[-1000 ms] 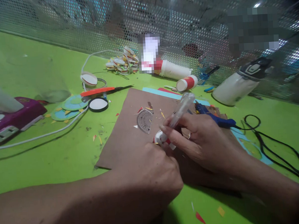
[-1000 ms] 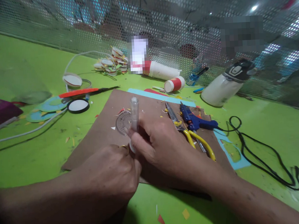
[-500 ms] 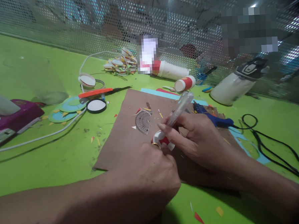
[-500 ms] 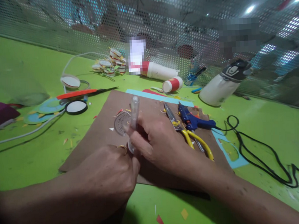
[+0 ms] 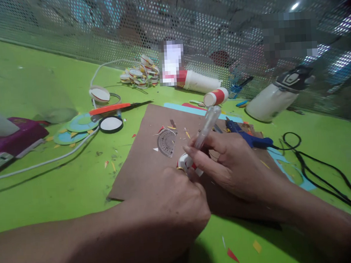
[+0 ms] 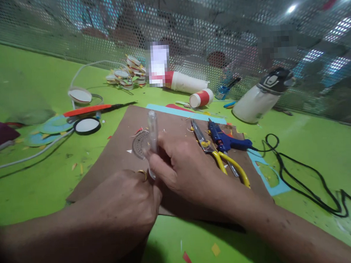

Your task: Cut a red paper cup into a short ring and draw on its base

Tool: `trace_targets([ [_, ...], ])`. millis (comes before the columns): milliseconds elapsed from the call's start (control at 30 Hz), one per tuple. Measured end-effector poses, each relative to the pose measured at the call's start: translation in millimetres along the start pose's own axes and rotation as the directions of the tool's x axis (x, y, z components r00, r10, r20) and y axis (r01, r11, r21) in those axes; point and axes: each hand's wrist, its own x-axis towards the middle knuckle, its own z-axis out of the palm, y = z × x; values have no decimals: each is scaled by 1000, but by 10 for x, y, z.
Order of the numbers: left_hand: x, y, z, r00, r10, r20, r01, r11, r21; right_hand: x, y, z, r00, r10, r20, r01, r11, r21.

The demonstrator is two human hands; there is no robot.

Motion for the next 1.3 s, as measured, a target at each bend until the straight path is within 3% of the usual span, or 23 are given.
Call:
trace_targets([
  [267, -3, -4, 7, 999, 23, -33, -22, 999, 27, 10, 30, 21, 996, -44, -72, 45, 999, 17],
  [667, 2, 8, 40, 999, -6, -32, 8, 998, 68, 2, 2, 9, 1000, -4, -11, 5, 997, 83],
  [733, 0, 15, 32, 999, -15, -44, 19, 995, 95, 5, 1, -12, 998, 5, -69, 2, 995, 104],
  [833, -17, 12, 13, 996, -34, -78, 45, 989, 139, -1, 1, -69, 963, 28, -266, 13, 988, 151],
  [900, -37, -8, -7, 993, -75, -92, 88, 983, 158, -13, 6, -117, 926, 48, -374, 25, 982, 187],
  [967, -54, -51, -37, 983, -131, -126, 150, 977, 150, -35, 24, -159, 911, 63, -407, 22, 979, 201],
  [1100, -46, -208, -134, 917, -337, -215, 348, 937, 16, -120, 126, -195, 933, 76, -353, 6, 974, 224],
  [1200, -20, -348, -211, 846, -501, -182, 480, 865, -146, -195, 253, -164, 948, 106, -302, -35, 972, 231],
  [1300, -15, -445, -267, 827, -552, -107, 496, 806, -322, -254, 359, -104, 945, 147, -293, -62, 958, 278],
])
